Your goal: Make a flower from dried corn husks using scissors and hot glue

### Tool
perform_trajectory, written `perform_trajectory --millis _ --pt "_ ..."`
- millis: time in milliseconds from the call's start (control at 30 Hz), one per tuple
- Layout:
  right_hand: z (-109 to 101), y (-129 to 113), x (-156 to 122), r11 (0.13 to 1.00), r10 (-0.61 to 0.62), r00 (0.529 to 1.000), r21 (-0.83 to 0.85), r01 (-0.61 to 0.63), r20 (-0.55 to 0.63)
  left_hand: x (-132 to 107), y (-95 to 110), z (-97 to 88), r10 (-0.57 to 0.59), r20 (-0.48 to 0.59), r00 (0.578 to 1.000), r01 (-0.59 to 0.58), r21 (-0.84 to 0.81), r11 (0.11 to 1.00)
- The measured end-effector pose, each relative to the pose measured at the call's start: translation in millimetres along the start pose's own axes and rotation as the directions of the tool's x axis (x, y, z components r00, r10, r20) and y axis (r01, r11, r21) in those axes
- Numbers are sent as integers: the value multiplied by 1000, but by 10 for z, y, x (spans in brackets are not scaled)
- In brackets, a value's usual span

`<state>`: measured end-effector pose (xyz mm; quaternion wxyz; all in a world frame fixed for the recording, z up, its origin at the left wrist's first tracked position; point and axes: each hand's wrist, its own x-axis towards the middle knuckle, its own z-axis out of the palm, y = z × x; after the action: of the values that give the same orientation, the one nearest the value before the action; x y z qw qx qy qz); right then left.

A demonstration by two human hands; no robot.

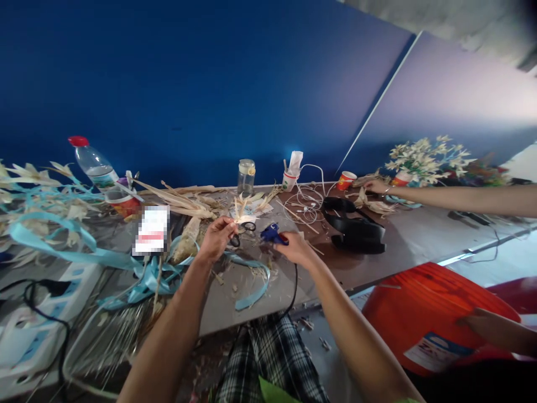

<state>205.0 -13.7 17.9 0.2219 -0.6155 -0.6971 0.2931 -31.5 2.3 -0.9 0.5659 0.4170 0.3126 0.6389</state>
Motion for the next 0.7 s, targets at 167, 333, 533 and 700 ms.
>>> perform_trajectory --millis 167,333,533,700 --pt "-319 114 -66 670 -159 987 737 92 22 4 0 -37 5 22 1000 -6 35 999" --pt "-393 13 -18 443 -420 907 881 167 40 -5 35 -56 15 39 999 -15 13 1000" --pt "-309 -137 232 474 -597 793 850 229 119 2 85 -83 2 -25 1000 0 89 996" --pt "-172 -105 399 466 -613 784 846 258 99 12 97 -156 -1 -35 999 9 216 976"
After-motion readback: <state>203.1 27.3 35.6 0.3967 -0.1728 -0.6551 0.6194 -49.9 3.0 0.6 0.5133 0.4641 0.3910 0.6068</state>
